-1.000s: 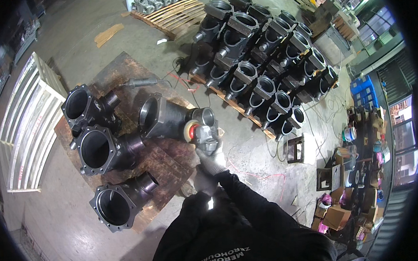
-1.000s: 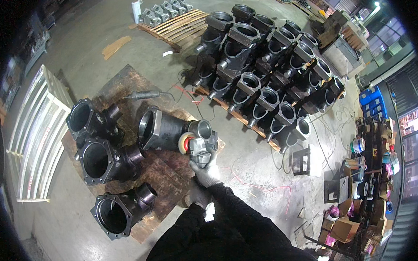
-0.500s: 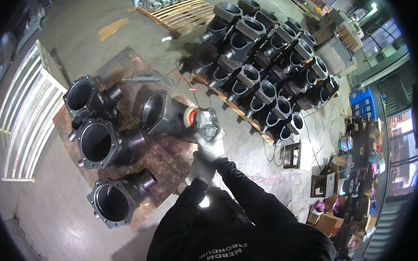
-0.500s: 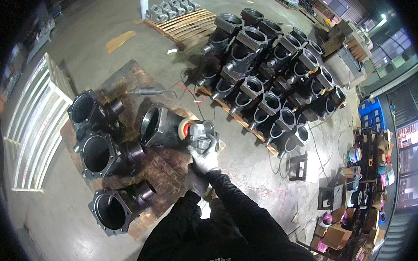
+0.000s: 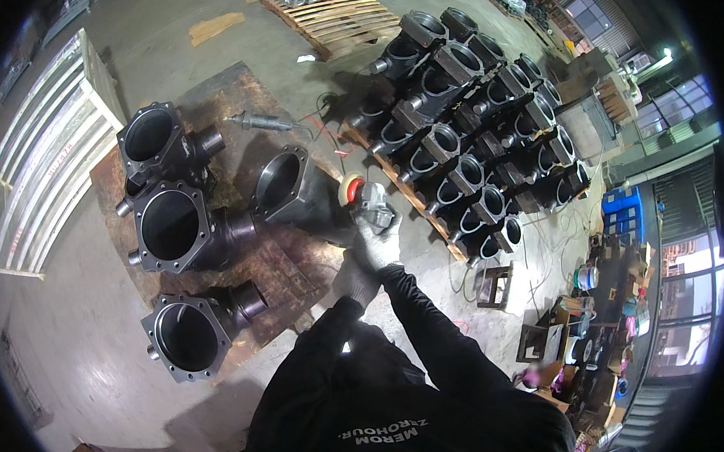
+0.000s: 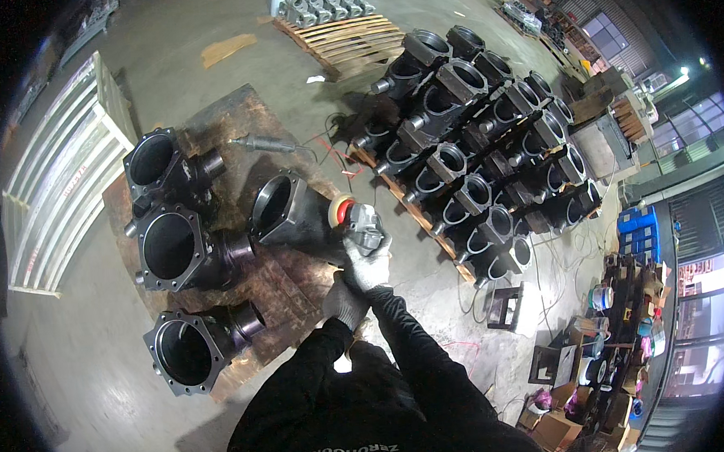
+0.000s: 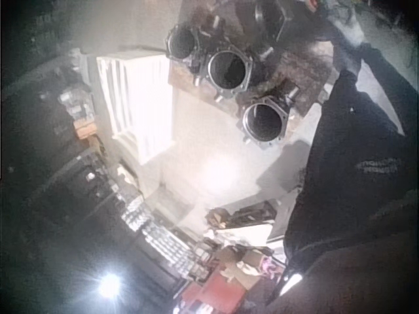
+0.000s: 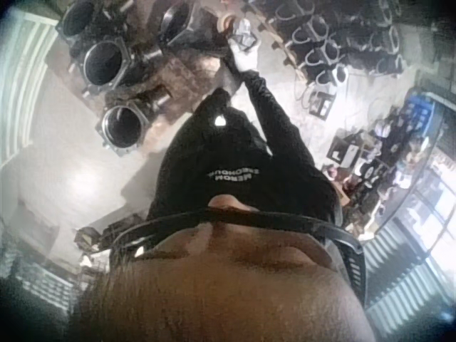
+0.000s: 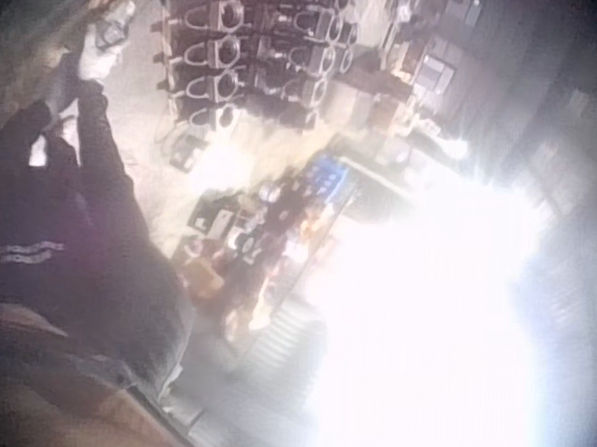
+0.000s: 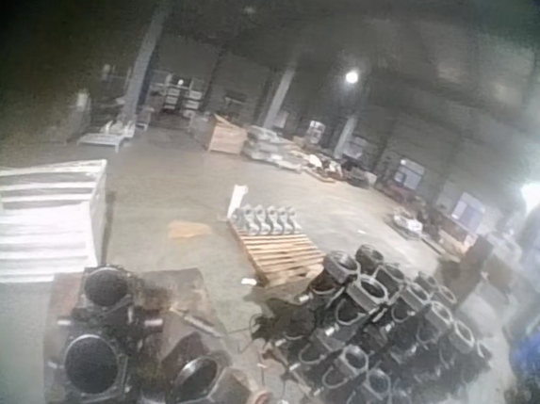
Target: The person uses an angle grinder to smooth the edges of black metal pipe fittings on a wooden workbench. They reposition the parts between grinding, then place finished pieces onto a nearby pallet with other similar parts.
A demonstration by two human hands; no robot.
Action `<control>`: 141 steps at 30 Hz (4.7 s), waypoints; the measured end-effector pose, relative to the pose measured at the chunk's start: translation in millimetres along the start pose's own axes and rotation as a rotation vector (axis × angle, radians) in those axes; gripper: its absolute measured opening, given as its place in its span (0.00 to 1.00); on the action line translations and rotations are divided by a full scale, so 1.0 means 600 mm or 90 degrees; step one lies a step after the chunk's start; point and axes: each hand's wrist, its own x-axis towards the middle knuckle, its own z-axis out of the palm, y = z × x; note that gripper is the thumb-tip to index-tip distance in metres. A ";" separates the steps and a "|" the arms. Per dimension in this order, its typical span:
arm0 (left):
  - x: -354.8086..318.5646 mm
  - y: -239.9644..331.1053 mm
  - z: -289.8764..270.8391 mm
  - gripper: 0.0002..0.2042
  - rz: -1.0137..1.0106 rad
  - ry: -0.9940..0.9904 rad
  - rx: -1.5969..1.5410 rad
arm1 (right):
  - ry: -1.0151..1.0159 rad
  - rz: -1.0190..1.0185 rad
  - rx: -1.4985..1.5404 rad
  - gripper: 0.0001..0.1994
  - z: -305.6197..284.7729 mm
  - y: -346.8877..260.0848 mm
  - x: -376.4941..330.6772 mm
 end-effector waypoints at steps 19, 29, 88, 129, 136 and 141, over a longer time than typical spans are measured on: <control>0.013 0.040 -0.016 0.40 0.025 0.010 -0.078 | -0.051 0.030 0.152 0.35 -0.021 0.015 0.056; -0.039 0.010 -0.031 0.36 -0.009 0.054 -0.068 | -0.093 0.106 0.222 0.30 0.000 0.026 -0.004; 0.244 0.356 0.342 0.30 0.133 0.449 -1.037 | -0.560 -0.301 -0.087 0.45 -0.229 -0.046 0.377; 0.458 0.318 0.359 0.20 0.293 0.797 -1.094 | -0.857 -0.624 -0.269 0.49 -0.094 -0.024 0.477; 0.499 0.285 0.361 0.20 0.223 0.806 -0.982 | -0.849 -0.669 -0.256 0.47 -0.084 -0.029 0.468; 0.511 0.266 0.349 0.19 0.493 0.786 -1.134 | -0.845 -0.752 -0.309 0.47 -0.076 -0.038 0.458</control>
